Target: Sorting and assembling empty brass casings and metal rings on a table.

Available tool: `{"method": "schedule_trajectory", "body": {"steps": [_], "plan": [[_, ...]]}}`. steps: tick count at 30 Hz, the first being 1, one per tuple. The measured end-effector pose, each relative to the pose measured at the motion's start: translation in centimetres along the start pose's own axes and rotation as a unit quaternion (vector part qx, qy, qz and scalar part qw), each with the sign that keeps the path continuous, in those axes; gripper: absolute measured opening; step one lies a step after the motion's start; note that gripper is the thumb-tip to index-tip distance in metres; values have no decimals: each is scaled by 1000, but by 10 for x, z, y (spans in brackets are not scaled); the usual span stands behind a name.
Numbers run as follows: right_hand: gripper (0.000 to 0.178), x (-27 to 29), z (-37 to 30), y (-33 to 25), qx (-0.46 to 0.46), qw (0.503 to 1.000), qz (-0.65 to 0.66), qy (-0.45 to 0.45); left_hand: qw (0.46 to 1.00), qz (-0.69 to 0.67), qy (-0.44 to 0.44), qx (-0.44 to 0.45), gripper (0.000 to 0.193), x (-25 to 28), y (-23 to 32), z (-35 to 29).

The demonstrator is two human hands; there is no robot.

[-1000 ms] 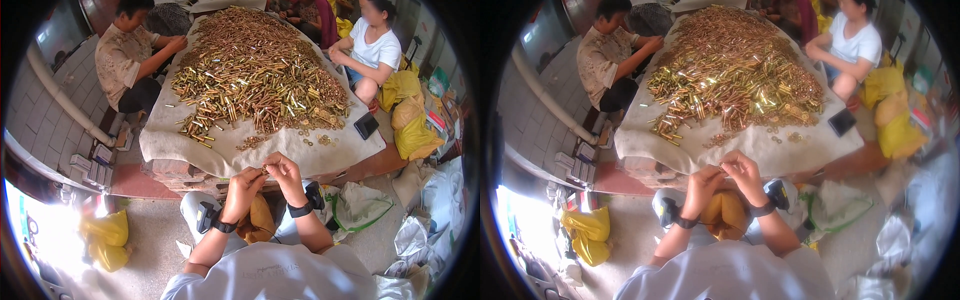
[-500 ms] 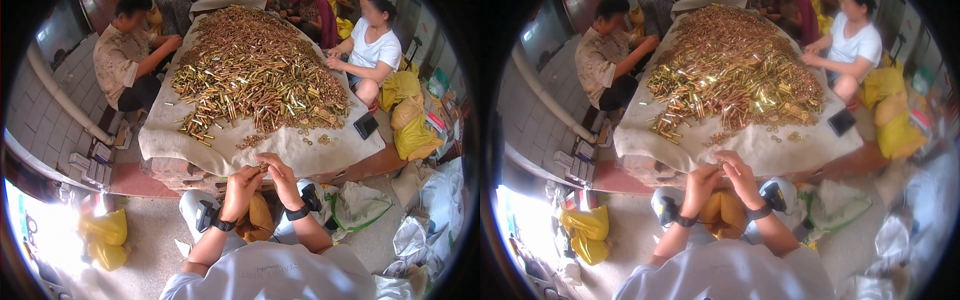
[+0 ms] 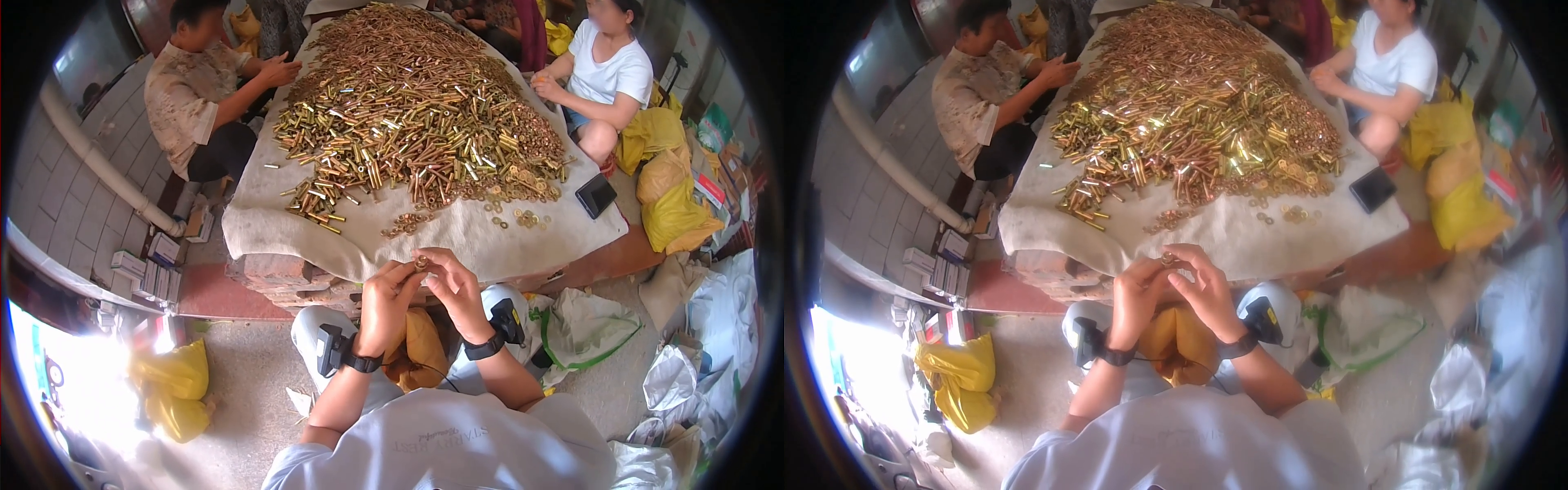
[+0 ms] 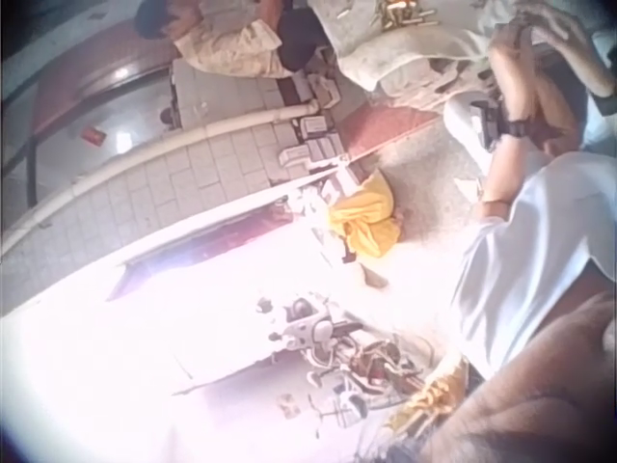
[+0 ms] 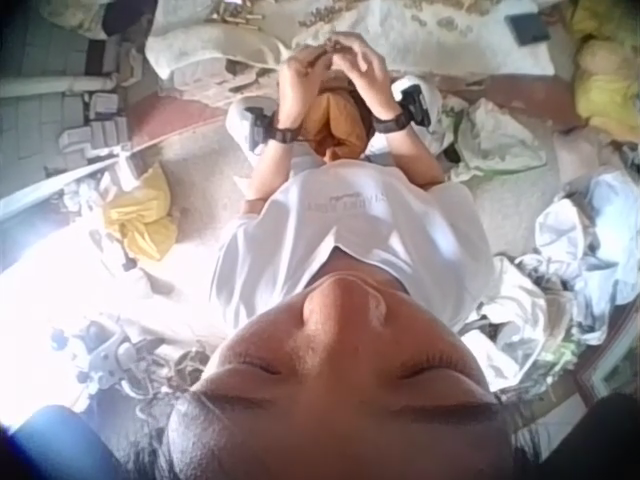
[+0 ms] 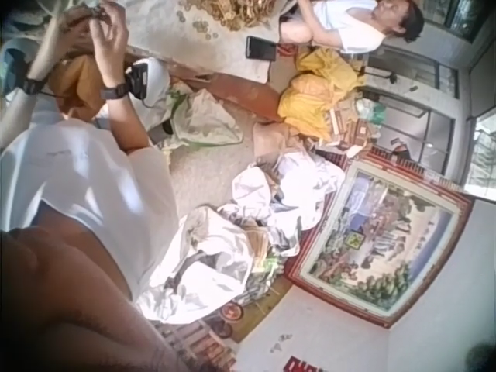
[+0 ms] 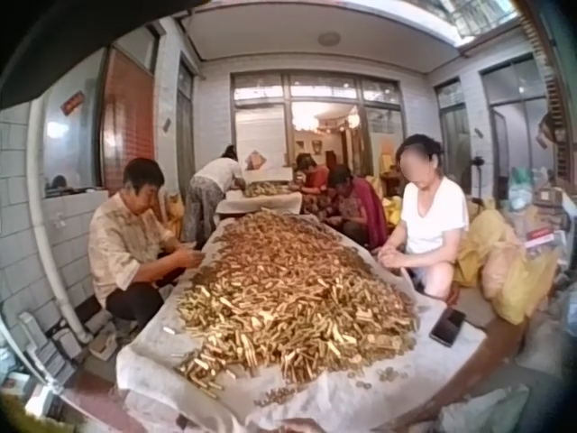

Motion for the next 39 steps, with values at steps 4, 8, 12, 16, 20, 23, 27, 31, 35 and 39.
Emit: {"method": "schedule_trajectory", "body": {"steps": [4,8,12,16,20,23,27,31,35,39], "plan": [[29,13,-2,5,3,999,-27,28,998,-33,20,44,12,5,-13,4],[35,-4,0,0,-31,997,-73,-25,1000,14,5,19,12,2,-10,3],[36,4,-3,6,-9,997,-78,-4,1000,1,8,29,14,10,-22,6],[35,-9,-4,3,-32,995,-84,-34,999,37,-8,-13,14,2,-15,1],[33,8,-12,10,-6,991,-133,-12,998,7,20,55,14,18,-35,1],[23,-1,-4,3,32,995,-89,19,999,41,-21,14,15,9,-17,-6],[19,4,-10,25,-41,996,-74,-24,994,108,-19,-14,16,14,-13,-17],[18,-2,-20,25,-39,997,-63,-9,993,118,-23,19,16,18,-23,-29],[18,-11,-33,30,-28,980,-178,-80,987,151,-49,16,15,12,-34,-50],[9,-14,-56,51,-23,952,-277,-130,979,177,-94,42,18,4,-54,-78]]}}
Point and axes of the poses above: each hand's wrist, its own z-axis towards the middle knuckle, its own x-axis out of the back of the hand, y = z × x, the point moved 8 cm from there along z, towards the middle knuckle, and after that the axes turned 4 degrees about -y, right-handed, at the moved point
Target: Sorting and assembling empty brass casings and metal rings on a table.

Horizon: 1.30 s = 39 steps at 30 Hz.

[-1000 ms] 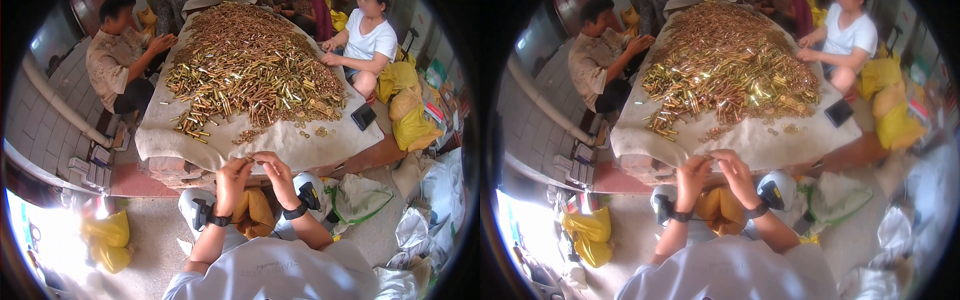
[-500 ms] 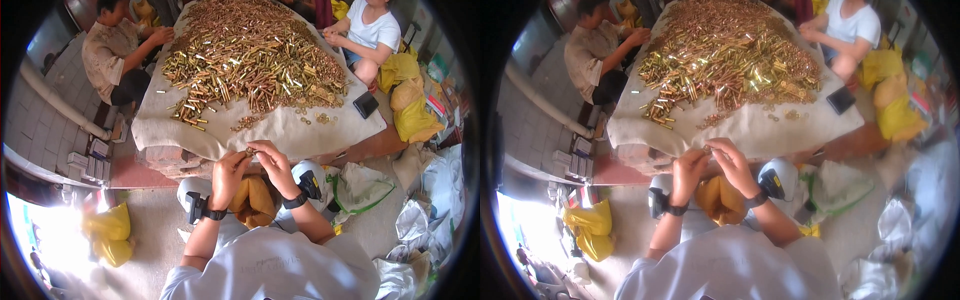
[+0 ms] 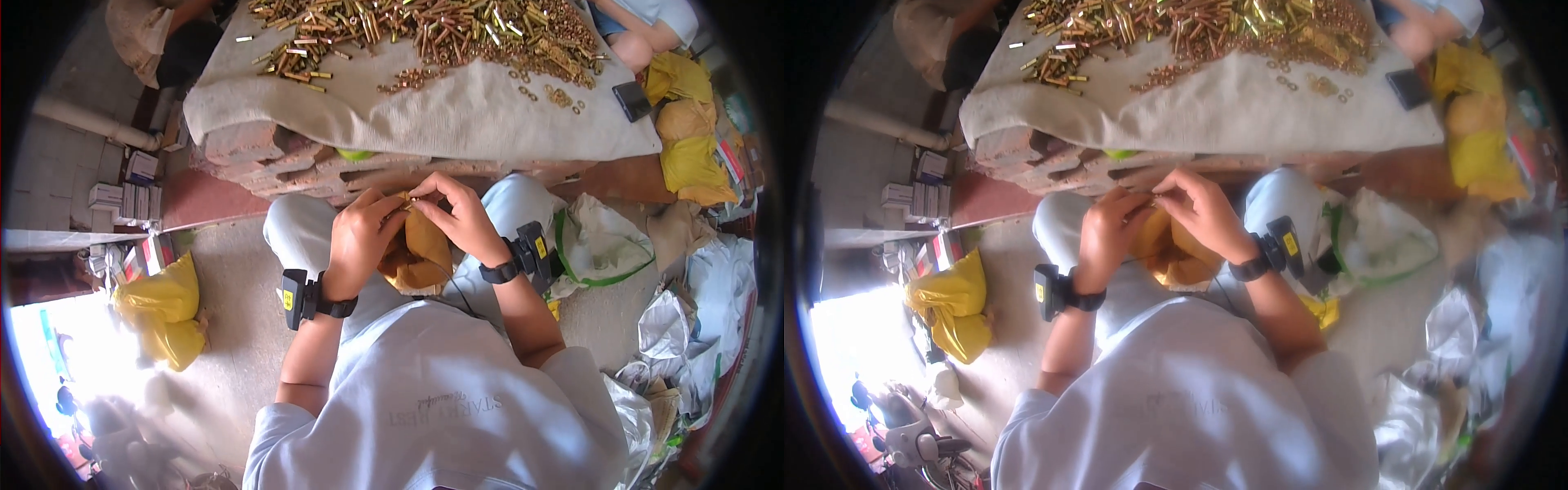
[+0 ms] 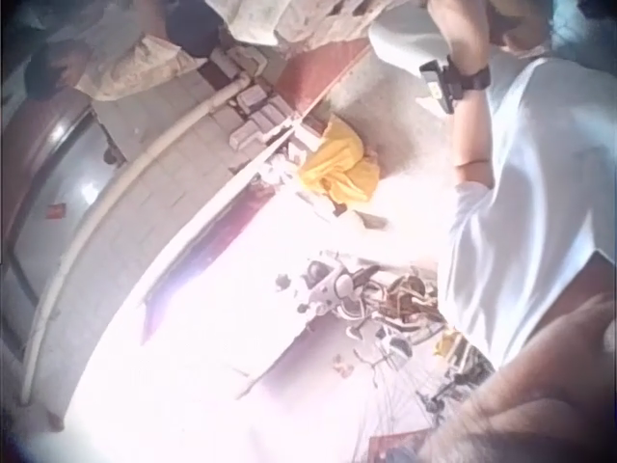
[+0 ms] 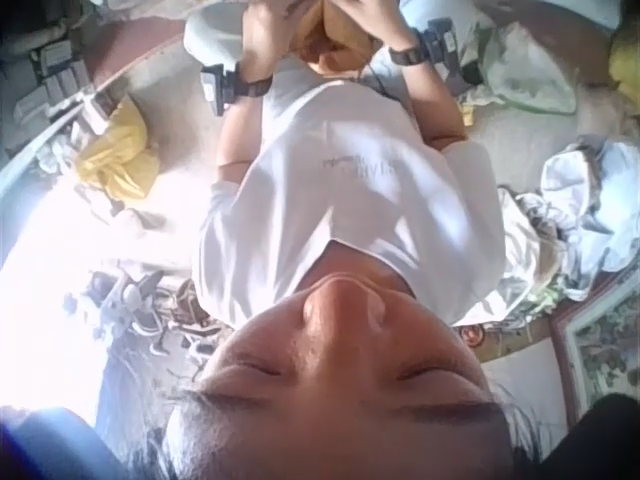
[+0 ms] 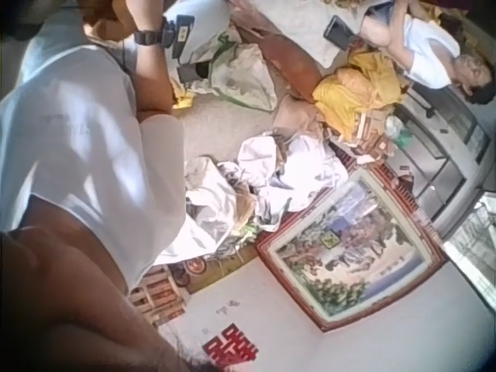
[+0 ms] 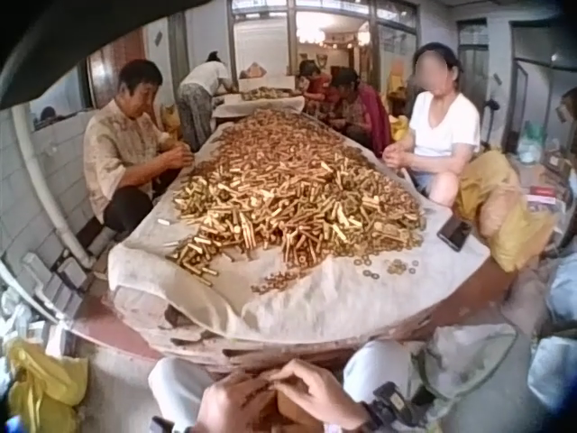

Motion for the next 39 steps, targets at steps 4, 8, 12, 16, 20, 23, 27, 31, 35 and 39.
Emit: {"method": "schedule_trajectory", "body": {"steps": [4,8,12,16,20,23,27,31,35,39], "plan": [[5,-24,-31,53,-112,983,144,-1,993,-42,-100,48,21,-32,-23,-20],[9,-53,-56,99,-167,982,85,-15,989,100,-73,81,19,-38,-73,-35],[19,-70,-76,123,-179,976,-110,-51,944,279,-167,53,12,-86,-131,-55],[27,-105,-105,154,-65,926,-353,-115,838,448,-312,-22,15,-168,-224,-97],[35,-128,-121,200,-186,915,-311,-178,875,395,-279,3,14,-180,-242,-98],[32,-150,-92,164,-168,929,-240,-224,905,350,-238,41,14,-166,-262,-108],[22,-157,-108,254,-109,958,-242,-104,945,263,-190,48,14,-184,-253,-84],[29,-177,-107,272,-150,876,-340,-308,966,188,-153,90,15,-176,-267,-93],[20,-119,-87,202,-143,849,-432,-268,934,164,-220,229,24,-145,-251,-89],[16,-44,-125,207,-228,861,-421,-173,951,149,-213,168,24,-137,-193,-61]]}}
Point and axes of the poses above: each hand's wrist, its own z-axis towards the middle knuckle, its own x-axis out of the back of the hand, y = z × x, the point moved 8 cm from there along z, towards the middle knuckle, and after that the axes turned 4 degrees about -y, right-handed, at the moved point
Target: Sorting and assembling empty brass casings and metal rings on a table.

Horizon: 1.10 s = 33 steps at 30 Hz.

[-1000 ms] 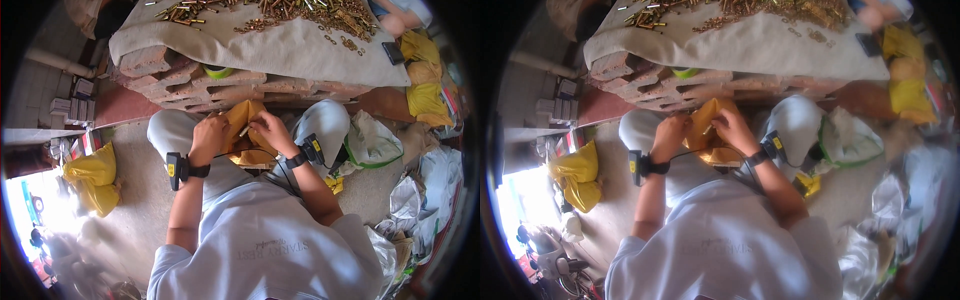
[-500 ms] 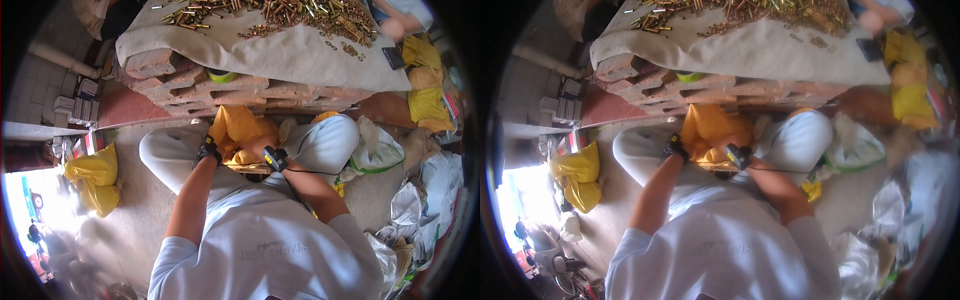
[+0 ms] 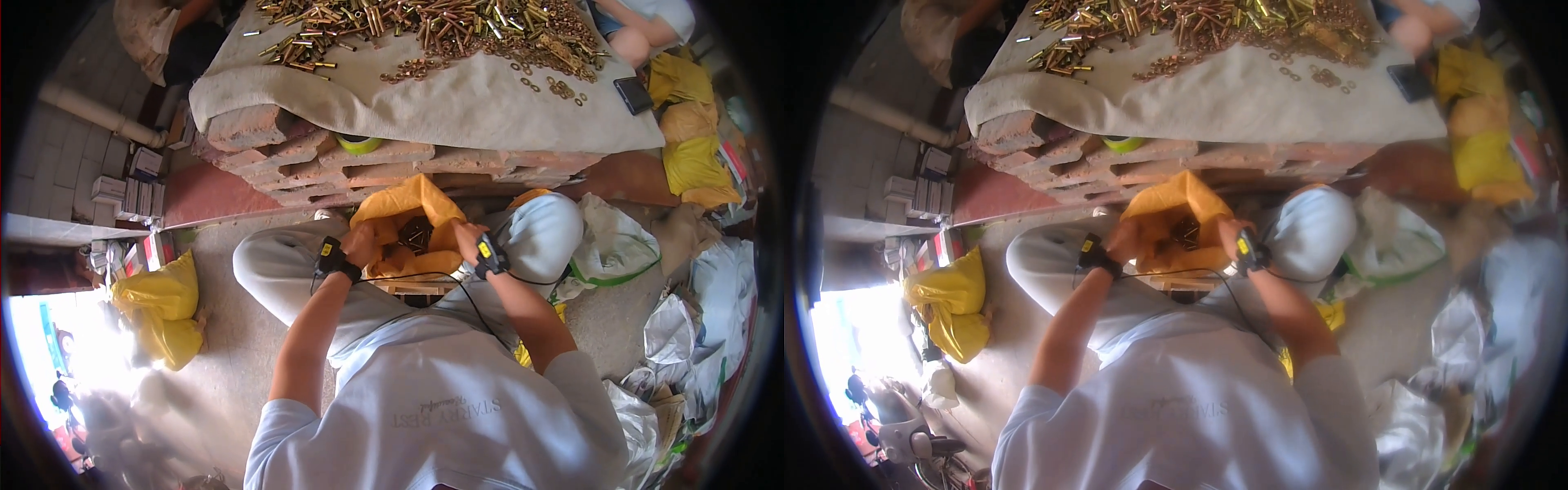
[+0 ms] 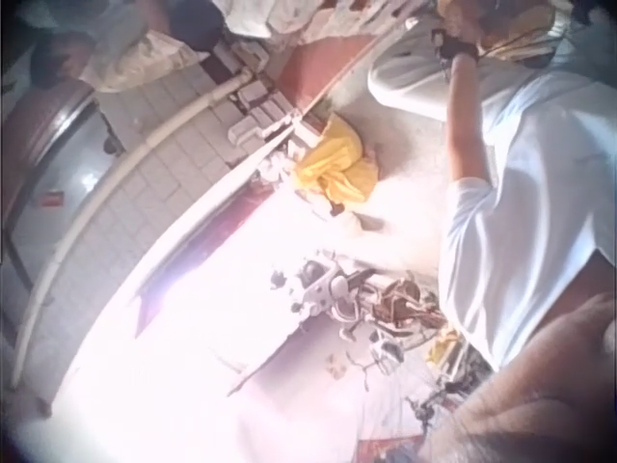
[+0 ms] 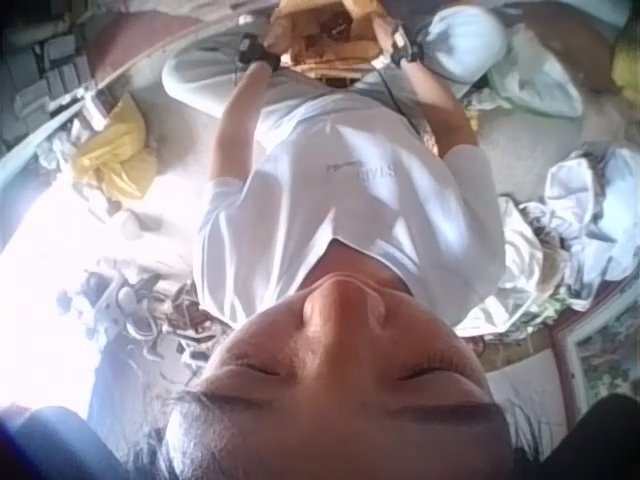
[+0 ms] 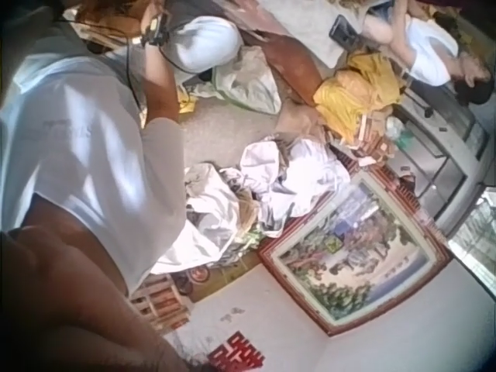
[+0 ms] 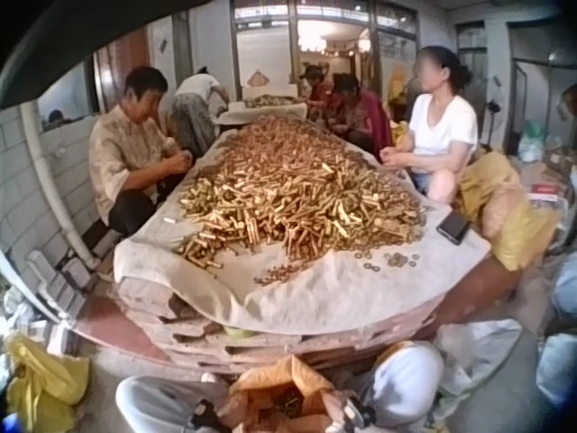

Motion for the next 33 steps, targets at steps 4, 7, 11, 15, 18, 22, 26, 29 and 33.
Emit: {"method": "schedule_trajectory", "body": {"steps": [4,7,11,15,18,22,26,29,33], "plan": [[25,33,-40,3,-52,997,59,-16,975,-113,141,-131,13,62,59,5],[31,54,-71,1,-53,995,73,38,946,-245,109,-184,15,102,102,21],[35,74,-86,14,-91,983,136,87,949,-233,143,-160,16,131,106,44],[38,60,-72,15,-113,978,164,63,932,-220,203,-206,15,117,90,51],[41,58,-50,4,-98,975,181,79,914,-303,199,-181,28,99,50,34],[46,69,-35,11,-103,972,191,85,957,-101,230,-145,31,125,88,-23],[45,64,-13,10,-90,981,174,7,959,-196,150,-140,25,142,95,-28],[24,125,-1,-14,-27,971,226,72,960,-226,125,-110,20,182,118,-33],[12,231,9,-39,25,934,294,198,947,-137,253,-142,17,254,144,-28]]}}
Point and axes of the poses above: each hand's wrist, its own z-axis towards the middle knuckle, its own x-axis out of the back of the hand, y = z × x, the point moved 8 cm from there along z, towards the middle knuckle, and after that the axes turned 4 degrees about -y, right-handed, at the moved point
